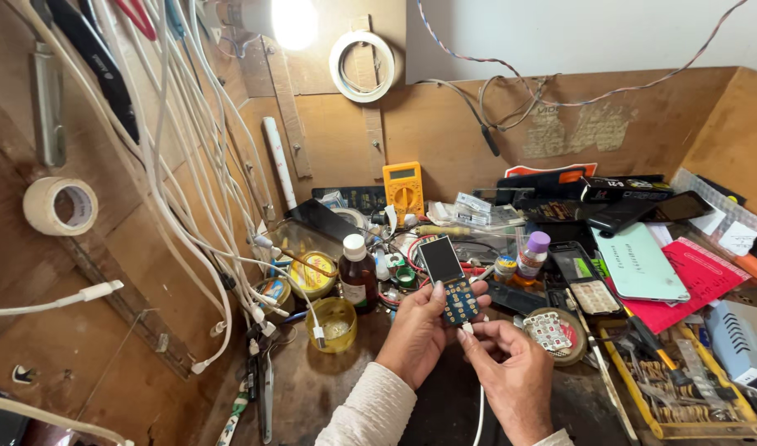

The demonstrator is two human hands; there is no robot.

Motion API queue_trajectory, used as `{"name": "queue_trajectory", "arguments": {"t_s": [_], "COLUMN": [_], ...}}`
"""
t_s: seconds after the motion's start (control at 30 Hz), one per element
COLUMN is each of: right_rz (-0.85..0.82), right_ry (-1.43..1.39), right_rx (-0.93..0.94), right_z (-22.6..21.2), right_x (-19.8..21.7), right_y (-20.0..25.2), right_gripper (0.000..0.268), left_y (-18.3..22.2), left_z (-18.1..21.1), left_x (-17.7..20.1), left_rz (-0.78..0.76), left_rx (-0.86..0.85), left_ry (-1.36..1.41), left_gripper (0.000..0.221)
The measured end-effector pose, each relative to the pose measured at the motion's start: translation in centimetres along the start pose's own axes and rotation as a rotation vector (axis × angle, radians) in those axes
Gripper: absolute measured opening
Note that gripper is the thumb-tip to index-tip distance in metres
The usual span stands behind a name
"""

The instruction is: The person solders components on a circuit board, uses a multimeter to test points, and fits the board back into a mobile phone casing.

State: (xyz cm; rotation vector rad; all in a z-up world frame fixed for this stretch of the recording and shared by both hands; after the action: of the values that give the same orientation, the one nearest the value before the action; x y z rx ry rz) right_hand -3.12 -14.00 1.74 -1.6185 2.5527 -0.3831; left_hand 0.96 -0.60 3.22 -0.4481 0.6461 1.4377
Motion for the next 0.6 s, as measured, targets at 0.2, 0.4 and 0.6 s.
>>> {"name": "queue_trajectory", "arguments": {"t_s": [0.2, 0.4, 0.6], "right_rz": [0.01, 0.014, 0.0], "right_ry": [0.058, 0.062, -0.038], "right_rx": [0.012, -0.016, -0.05], "right_z": [0.07, 0.46, 0.62], "right_x": [0.1, 0.12, 0.03], "right_y": [-0.09, -0.14, -0.28], "right_gripper": [0.015, 0.018, 0.021], "left_y": [-0.09, 0.04, -0.4], "left_z": [0.0, -0.11, -0.56], "left_x": [0.06, -0.04, 0.55], "left_rz": [0.039, 0.077, 0.105], "left_rx": [0.055, 0.062, 0.058], "left_ry": [0.016, 0.049, 0.032], "left_gripper": [0.042, 0.051, 0.042]}}
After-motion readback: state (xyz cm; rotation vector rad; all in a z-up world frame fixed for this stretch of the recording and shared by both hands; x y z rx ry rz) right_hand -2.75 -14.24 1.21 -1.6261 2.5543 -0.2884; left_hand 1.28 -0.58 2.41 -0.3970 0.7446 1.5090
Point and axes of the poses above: each hand's wrist, its own y-axis away from the middle knuckle, its own x-axis out of the back of the hand, z = x × y, the point moved 3 cm from there along -y, towards the middle knuckle, and after that the axes turned 13 degrees about z, right-handed, at the moved point
